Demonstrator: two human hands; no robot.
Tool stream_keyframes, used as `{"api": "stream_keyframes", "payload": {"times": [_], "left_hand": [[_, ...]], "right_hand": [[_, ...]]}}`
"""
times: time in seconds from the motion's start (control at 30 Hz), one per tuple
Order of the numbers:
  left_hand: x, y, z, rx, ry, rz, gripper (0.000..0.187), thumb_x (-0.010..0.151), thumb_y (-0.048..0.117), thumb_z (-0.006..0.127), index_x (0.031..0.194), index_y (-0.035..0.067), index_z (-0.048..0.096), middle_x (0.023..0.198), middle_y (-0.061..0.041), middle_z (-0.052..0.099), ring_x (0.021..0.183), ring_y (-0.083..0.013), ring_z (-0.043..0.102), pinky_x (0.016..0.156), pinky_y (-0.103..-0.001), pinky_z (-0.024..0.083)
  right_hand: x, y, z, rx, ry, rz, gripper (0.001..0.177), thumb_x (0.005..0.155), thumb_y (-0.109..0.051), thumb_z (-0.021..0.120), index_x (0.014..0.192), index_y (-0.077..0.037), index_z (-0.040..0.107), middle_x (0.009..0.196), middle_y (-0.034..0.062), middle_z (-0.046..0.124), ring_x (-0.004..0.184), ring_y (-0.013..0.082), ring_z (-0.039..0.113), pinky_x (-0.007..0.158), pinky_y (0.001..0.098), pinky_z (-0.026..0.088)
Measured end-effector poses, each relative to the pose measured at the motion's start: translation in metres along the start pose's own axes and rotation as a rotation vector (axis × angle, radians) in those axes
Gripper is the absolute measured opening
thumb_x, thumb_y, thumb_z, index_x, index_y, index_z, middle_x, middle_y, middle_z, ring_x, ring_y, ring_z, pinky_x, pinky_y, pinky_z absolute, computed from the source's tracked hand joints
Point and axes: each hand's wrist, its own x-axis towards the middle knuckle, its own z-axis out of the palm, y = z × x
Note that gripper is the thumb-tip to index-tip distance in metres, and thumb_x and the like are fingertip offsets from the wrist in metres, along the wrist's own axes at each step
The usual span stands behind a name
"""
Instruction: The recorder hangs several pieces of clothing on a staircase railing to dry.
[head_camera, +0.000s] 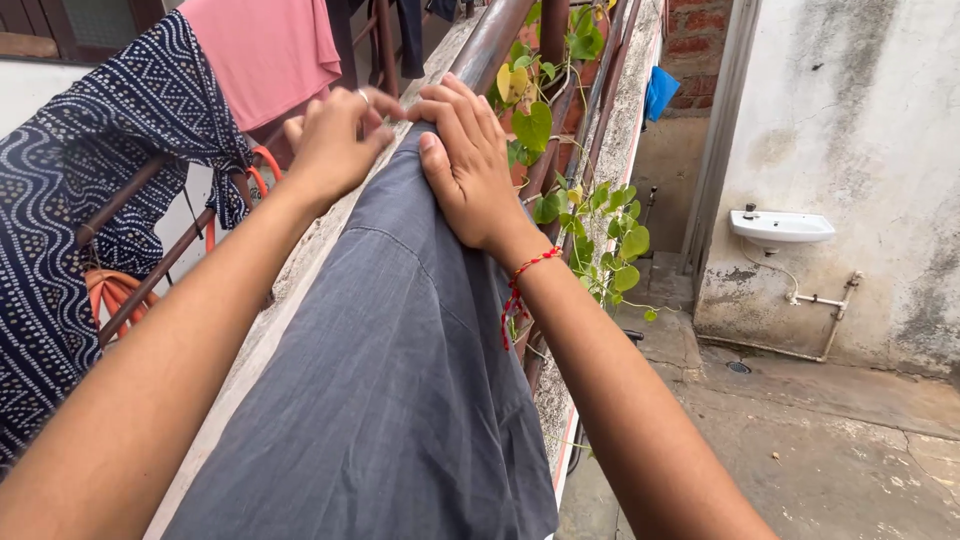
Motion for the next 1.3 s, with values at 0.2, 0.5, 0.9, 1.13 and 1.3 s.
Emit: {"api": "stream_keyframes", "payload": {"times": [0.2,0.5,0.9,1.13,1.3], "left_hand": [[0.012,0.048,0.003,-0.607,-0.194,-0.034,0.080,0.091,0.057,0.071,0.144,0.004,0.044,0.131,-0.019,0.060,0.124,-0.0278,0.059,0.102,-0.042,0.051],[-0.004,0.064,0.007,-0.093,-0.231,-0.008,0.115,0.074,0.054,0.088,0.156,0.006,0.022,0.137,-0.033,0.056,0.132,-0.0401,0.056,0.108,-0.042,0.044],[-0.022,0.099,0.007,0.661,0.102,0.248,0.101,0.072,0.060,0.083,0.148,0.011,0.038,0.132,-0.019,0.054,0.116,-0.0383,0.060,0.090,-0.052,0.049],[-0.095,0.151,0.114,0.655,0.337,0.844,0.019,0.088,0.027,0.078,0.097,0.013,0.070,0.096,-0.004,0.059,0.101,-0.0241,0.057,0.078,-0.038,0.050],[-0.212,0.152,0.184,0.170,0.069,0.252,0.023,0.090,0.029,0.068,0.083,0.007,0.069,0.077,-0.015,0.071,0.073,-0.0336,0.071,0.058,-0.044,0.056]], "right_hand": [[-0.008,0.034,0.018,-0.011,-0.034,0.007,0.054,0.116,-0.033,0.033,0.159,0.000,0.033,0.165,0.0202,0.033,0.160,0.0360,0.026,0.134,0.0491,0.017],[-0.082,-0.044,-0.020,-0.091,0.217,0.399,0.046,0.104,-0.021,0.061,0.144,-0.002,0.046,0.141,0.0178,0.045,0.131,0.0289,0.043,0.112,0.0411,0.037],[-0.221,-0.066,-0.020,0.233,-0.016,1.033,0.042,0.099,-0.042,0.061,0.105,-0.001,0.062,0.082,0.0177,0.070,0.072,0.0277,0.068,0.070,0.0404,0.052],[-0.260,0.016,-0.001,0.406,-0.197,1.163,0.044,0.099,-0.043,0.067,0.093,0.001,0.071,0.076,0.0081,0.069,0.070,0.0145,0.058,0.065,0.0360,0.050],[-0.263,0.026,-0.030,1.289,-0.050,1.217,0.022,0.085,-0.033,0.075,0.090,-0.013,0.068,0.085,-0.0060,0.073,0.078,0.0065,0.067,0.069,0.0295,0.056]]}}
